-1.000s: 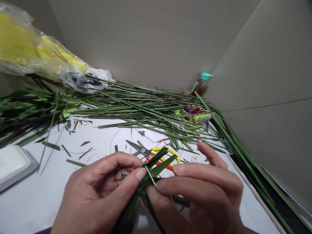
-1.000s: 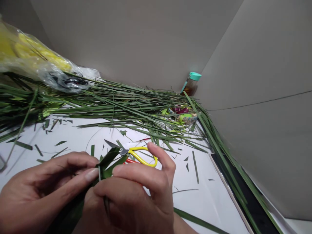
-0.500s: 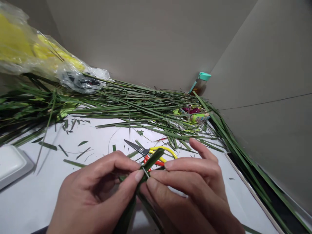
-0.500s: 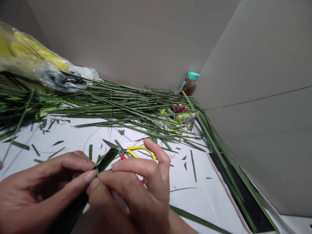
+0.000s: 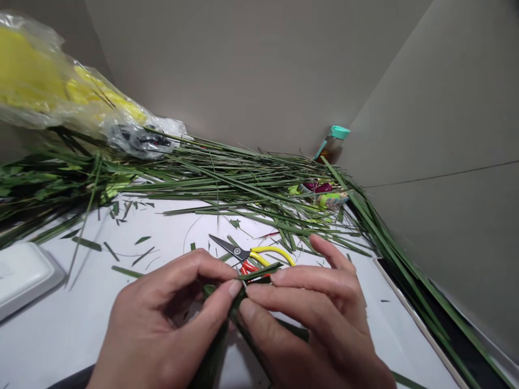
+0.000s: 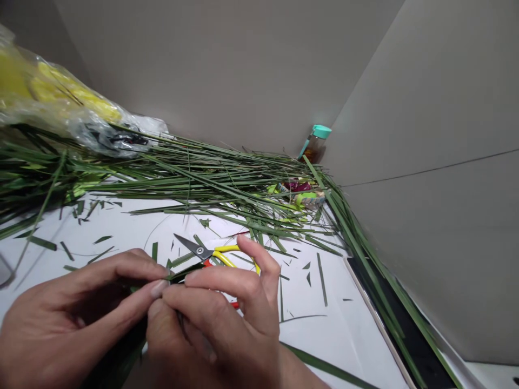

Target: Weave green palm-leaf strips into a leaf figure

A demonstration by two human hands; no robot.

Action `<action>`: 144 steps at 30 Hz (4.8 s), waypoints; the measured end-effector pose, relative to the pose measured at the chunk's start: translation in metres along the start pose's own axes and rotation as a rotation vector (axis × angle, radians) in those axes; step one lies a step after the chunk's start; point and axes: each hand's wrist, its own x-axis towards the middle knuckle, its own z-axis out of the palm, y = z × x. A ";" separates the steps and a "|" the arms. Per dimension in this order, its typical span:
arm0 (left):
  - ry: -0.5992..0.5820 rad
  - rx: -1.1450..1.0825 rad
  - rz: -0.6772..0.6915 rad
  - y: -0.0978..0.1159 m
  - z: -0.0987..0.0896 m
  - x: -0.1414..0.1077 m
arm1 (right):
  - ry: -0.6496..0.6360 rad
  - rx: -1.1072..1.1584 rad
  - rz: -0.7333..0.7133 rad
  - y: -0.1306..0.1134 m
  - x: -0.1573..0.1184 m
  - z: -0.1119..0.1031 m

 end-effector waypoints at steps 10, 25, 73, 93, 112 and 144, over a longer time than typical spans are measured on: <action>-0.070 -0.063 -0.047 -0.006 -0.002 0.000 | 0.177 0.050 -0.071 0.006 0.006 0.008; -0.014 -0.372 -0.479 -0.013 -0.009 0.036 | -0.117 -0.206 0.190 0.063 0.026 -0.014; -0.785 -0.002 0.226 0.099 0.023 0.100 | -0.377 0.811 0.603 0.075 0.089 -0.066; -0.449 -0.106 0.226 0.118 -0.002 0.121 | -0.252 1.045 0.892 0.094 0.078 -0.047; -0.183 -0.447 0.063 0.035 0.034 0.051 | 0.030 1.344 1.177 0.022 0.058 -0.001; -0.307 -0.490 -0.414 0.002 0.032 0.019 | -0.433 0.867 0.971 0.055 0.035 -0.003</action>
